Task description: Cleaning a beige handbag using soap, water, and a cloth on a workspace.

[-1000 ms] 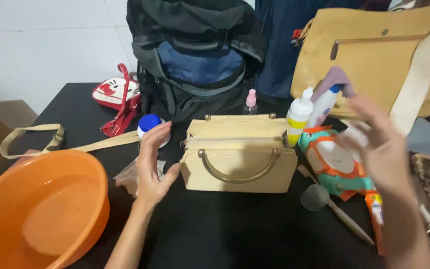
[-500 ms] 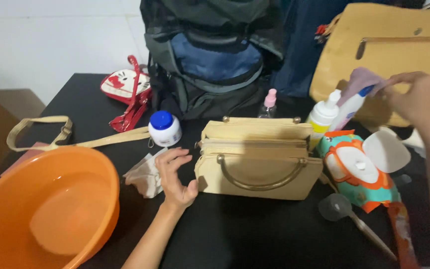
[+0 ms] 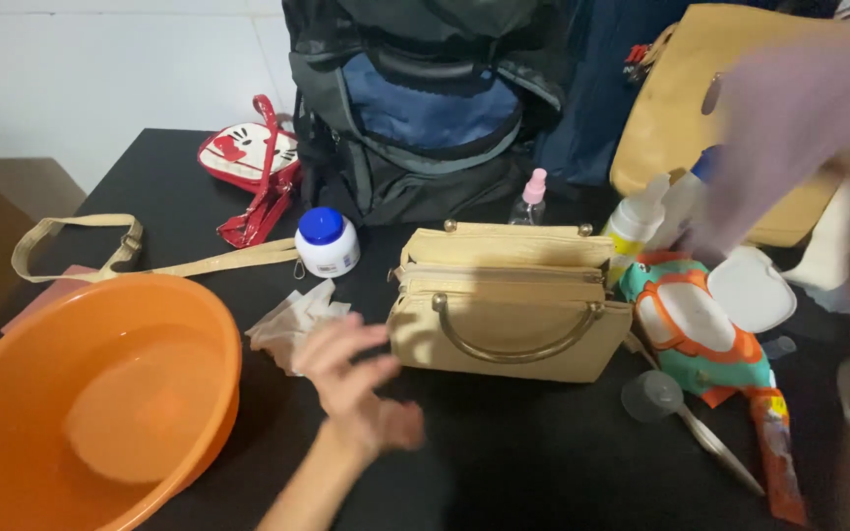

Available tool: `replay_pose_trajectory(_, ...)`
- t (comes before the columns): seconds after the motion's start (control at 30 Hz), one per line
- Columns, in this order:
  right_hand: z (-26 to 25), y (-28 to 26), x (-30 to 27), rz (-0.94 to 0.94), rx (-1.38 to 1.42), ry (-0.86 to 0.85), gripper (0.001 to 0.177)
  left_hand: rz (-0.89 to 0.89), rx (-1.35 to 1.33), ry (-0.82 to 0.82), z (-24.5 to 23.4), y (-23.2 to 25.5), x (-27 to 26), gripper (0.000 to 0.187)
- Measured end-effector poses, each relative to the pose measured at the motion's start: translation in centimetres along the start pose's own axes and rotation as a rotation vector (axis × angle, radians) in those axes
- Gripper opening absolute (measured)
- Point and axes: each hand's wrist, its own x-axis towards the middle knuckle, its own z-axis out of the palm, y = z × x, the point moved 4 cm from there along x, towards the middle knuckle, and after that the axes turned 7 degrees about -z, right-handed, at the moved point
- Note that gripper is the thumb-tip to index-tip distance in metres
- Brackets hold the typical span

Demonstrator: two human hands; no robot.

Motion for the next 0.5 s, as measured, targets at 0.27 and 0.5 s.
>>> replay_pose_trajectory(0.27,6.1,-28.0,-11.5,0.150,0.945,-0.236,0.021,-0.911,-0.210,-0.660,-1.9,7.8,4.4,0.049)
replay_pose_trajectory(0.5,7.1,-0.8,-6.0,0.190,0.401,0.322,0.038,-1.089,0.280,-0.574,-12.3,2.4,4.2,0.021)
